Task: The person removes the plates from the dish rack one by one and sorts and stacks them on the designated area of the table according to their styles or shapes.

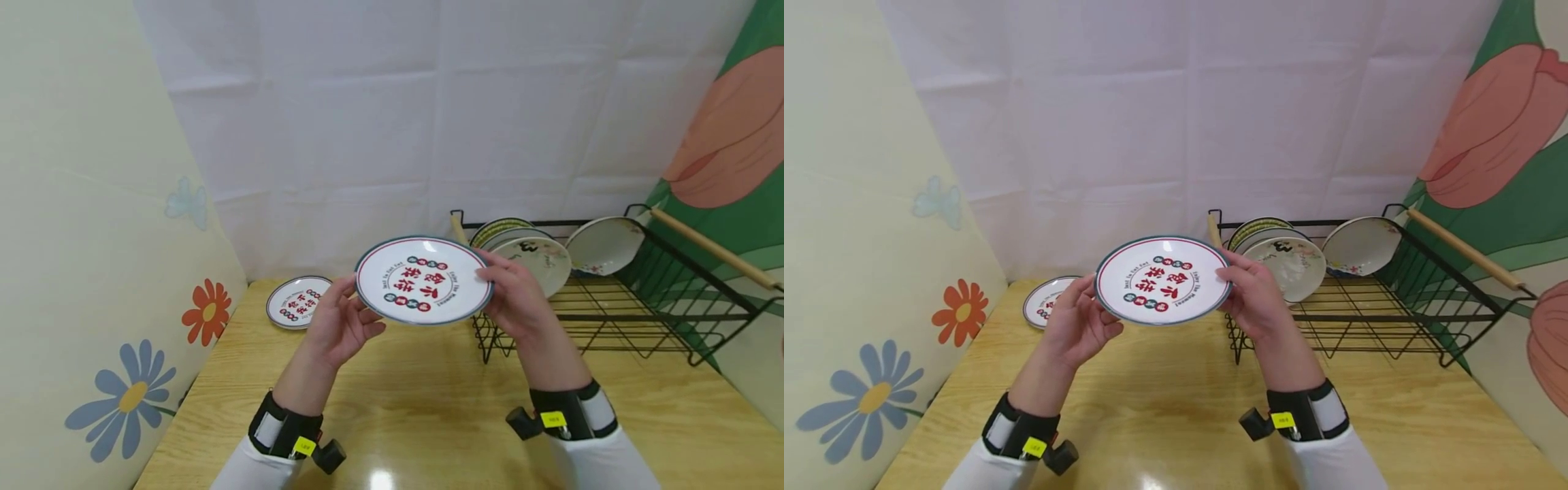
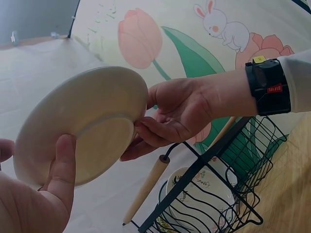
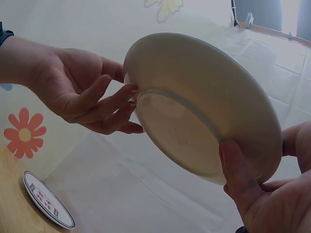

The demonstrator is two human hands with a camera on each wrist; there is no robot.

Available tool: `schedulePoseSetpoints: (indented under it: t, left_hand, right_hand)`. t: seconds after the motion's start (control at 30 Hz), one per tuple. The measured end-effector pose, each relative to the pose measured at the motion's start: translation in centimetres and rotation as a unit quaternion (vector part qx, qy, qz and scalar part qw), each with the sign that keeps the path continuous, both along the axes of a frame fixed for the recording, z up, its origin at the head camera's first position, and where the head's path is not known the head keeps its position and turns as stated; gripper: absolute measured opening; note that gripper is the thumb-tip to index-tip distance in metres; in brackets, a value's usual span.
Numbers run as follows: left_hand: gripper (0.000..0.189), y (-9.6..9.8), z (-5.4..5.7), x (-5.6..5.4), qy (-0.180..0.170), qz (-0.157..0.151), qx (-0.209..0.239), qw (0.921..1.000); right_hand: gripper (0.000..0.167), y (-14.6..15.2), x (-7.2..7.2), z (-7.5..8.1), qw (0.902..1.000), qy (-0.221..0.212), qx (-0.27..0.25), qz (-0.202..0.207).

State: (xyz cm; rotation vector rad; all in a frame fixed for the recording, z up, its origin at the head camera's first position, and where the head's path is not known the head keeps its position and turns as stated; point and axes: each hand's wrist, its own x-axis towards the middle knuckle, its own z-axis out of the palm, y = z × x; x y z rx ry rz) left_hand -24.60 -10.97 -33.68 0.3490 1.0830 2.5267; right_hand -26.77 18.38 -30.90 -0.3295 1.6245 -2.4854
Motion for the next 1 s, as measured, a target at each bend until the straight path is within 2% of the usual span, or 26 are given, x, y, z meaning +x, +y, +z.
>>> schedulePoseSetpoints:
  t: [0.23,0.57,0.8,1.0]
  left_hand:
    - [0.035,-0.25,0.29,0.16,-0.007,0.007,-0.025,0.9996]
    - [0.035,-0.72,0.52,0.42,-0.006,0.0,-0.028,0.9996]
    - [0.036,-0.87,0.6,0.57,-0.013,-0.007,-0.037,0.9992]
    - [0.031,-0.85,0.7,0.57,-0.017,-0.008,-0.047,0.9987]
  right_hand:
    - [0.062,-0.21,0.07,-0.25,0.9999,-0.009,0.015,-0.001]
    - [0.061,-0.56,0.33,-0.3,0.9997,-0.003,0.021,0.015]
    - [0.066,-0.27,0.33,-0.41,0.9996,0.0,0.007,0.026]
    - [0.049,0.1,0.22,-0.59,0.9993,0.021,-0.012,0.028]
